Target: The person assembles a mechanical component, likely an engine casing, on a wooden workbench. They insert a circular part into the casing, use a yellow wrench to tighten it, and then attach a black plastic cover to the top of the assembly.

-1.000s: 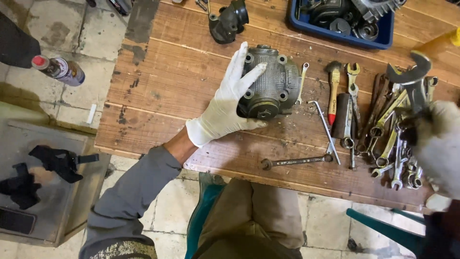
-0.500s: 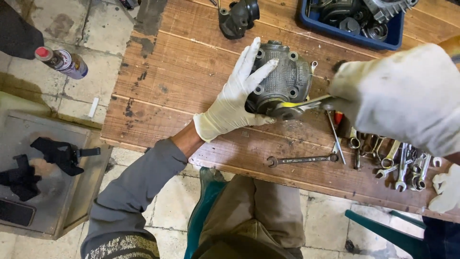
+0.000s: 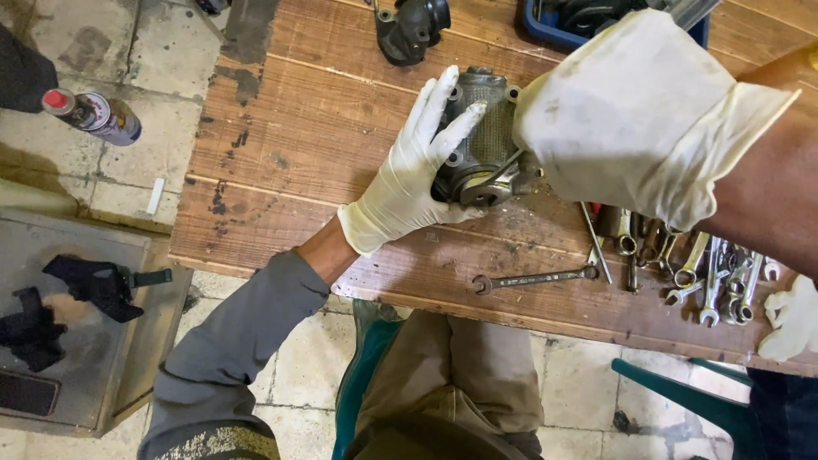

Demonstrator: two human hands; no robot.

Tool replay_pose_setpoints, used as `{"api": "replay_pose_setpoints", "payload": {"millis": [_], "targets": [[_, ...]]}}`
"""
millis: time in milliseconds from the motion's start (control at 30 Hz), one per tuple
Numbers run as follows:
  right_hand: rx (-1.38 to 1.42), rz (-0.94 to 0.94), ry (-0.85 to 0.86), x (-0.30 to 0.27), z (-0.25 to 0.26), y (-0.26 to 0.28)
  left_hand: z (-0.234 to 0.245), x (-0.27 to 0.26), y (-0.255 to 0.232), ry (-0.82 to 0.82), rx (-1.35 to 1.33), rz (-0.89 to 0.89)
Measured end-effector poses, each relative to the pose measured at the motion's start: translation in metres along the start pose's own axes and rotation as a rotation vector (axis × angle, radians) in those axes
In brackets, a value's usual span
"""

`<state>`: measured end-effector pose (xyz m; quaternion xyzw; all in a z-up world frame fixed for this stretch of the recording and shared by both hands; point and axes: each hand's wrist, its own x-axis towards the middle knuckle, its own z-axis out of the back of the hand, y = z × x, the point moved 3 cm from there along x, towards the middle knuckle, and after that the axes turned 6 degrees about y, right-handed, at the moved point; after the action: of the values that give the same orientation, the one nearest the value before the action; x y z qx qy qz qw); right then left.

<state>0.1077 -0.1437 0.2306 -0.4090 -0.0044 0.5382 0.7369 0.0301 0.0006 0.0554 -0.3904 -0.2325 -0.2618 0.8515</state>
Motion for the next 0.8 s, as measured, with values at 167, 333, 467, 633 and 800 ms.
{"api": "replay_pose_setpoints", "payload": {"millis": [167, 333, 467, 633, 800], "targets": [[0.157, -0.055, 0.02, -0.027, -0.023, 0.001, 0.001, -0.001, 0.0, -0.003, -0.026, 0.023], [0.216, -0.125, -0.185, -0.054, -0.085, 0.026, 0.0, -0.001, 0.004, 0.004, -0.095, 0.036], [0.322, -0.236, -0.358, -0.065, -0.113, 0.051, -0.001, -0.001, 0.004, 0.018, -0.142, 0.036], [0.474, -0.291, -0.534, -0.068, -0.132, 0.066, -0.002, 0.0, 0.003, 0.005, -0.082, 0.031], [0.461, -0.273, -0.523, -0.069, -0.132, 0.068, -0.005, -0.002, 0.006, 0.014, -0.087, 0.053]]}}
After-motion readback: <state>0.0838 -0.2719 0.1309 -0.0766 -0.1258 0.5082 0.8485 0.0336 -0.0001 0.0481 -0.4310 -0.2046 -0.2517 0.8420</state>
